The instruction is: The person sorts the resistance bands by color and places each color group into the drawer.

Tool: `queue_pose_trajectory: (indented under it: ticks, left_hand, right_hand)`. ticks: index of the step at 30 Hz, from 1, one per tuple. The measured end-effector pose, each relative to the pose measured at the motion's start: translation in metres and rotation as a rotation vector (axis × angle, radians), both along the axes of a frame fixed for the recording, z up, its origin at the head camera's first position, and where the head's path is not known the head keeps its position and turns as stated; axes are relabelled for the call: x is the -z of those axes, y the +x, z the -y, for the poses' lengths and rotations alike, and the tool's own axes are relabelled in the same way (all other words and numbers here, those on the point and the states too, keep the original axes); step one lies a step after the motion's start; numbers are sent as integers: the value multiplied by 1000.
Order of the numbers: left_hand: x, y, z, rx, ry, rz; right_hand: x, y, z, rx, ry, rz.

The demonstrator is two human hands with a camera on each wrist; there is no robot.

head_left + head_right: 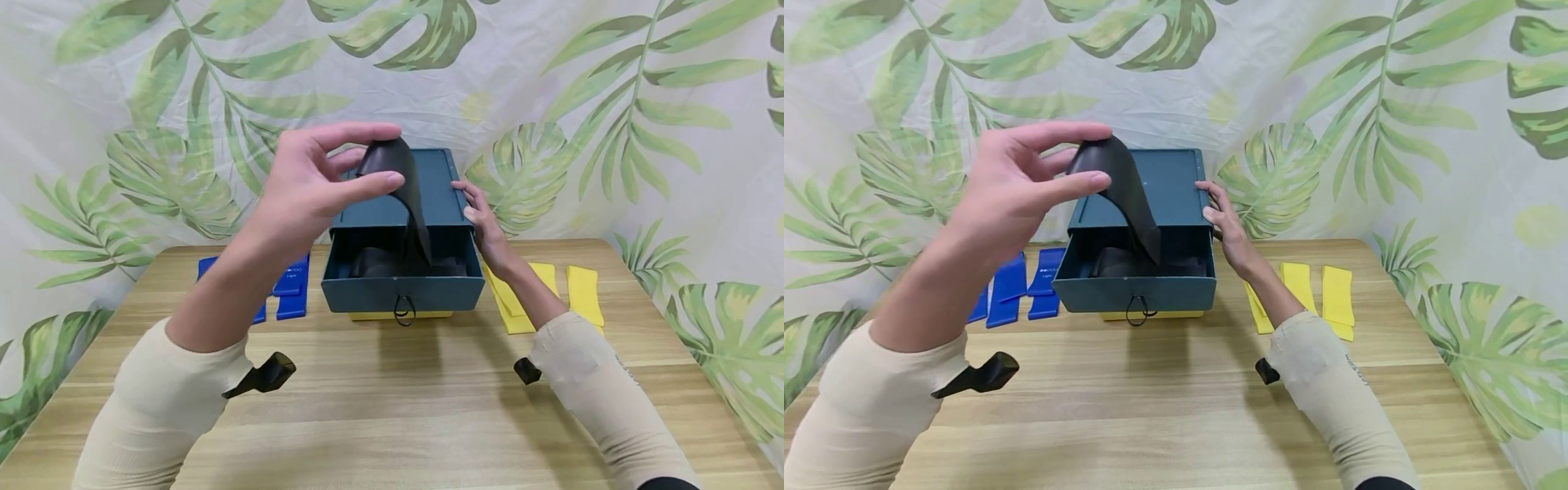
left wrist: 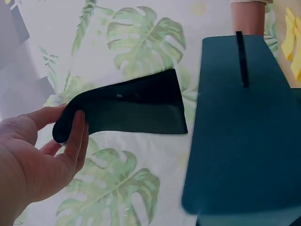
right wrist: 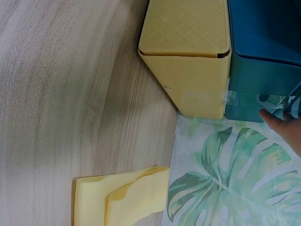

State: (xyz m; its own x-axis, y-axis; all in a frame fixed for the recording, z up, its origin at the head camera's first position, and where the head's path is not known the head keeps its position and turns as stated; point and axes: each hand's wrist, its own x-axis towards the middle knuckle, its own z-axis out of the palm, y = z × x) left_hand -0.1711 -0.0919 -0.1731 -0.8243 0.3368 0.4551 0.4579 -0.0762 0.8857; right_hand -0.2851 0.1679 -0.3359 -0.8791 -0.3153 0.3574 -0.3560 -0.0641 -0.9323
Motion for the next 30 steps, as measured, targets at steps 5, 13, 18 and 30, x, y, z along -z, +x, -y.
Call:
queue_pose_trajectory:
  ticks: [5, 13, 18, 30]
  left_hand:
    - [14, -13, -19, -65, -158, -100]
    - [33, -24, -46, -91, -347, -186]
    - [36, -24, -54, -47, -317, -138]
    - [52, -17, -14, -37, -462, -16]
  right_hand:
    - [0, 1, 0, -7, -2, 7]
    - [2, -1, -1, -16, 6, -28]
    - [4, -1, -2, -34, 1, -48]
    - [2, -2, -1, 0, -6, -4]
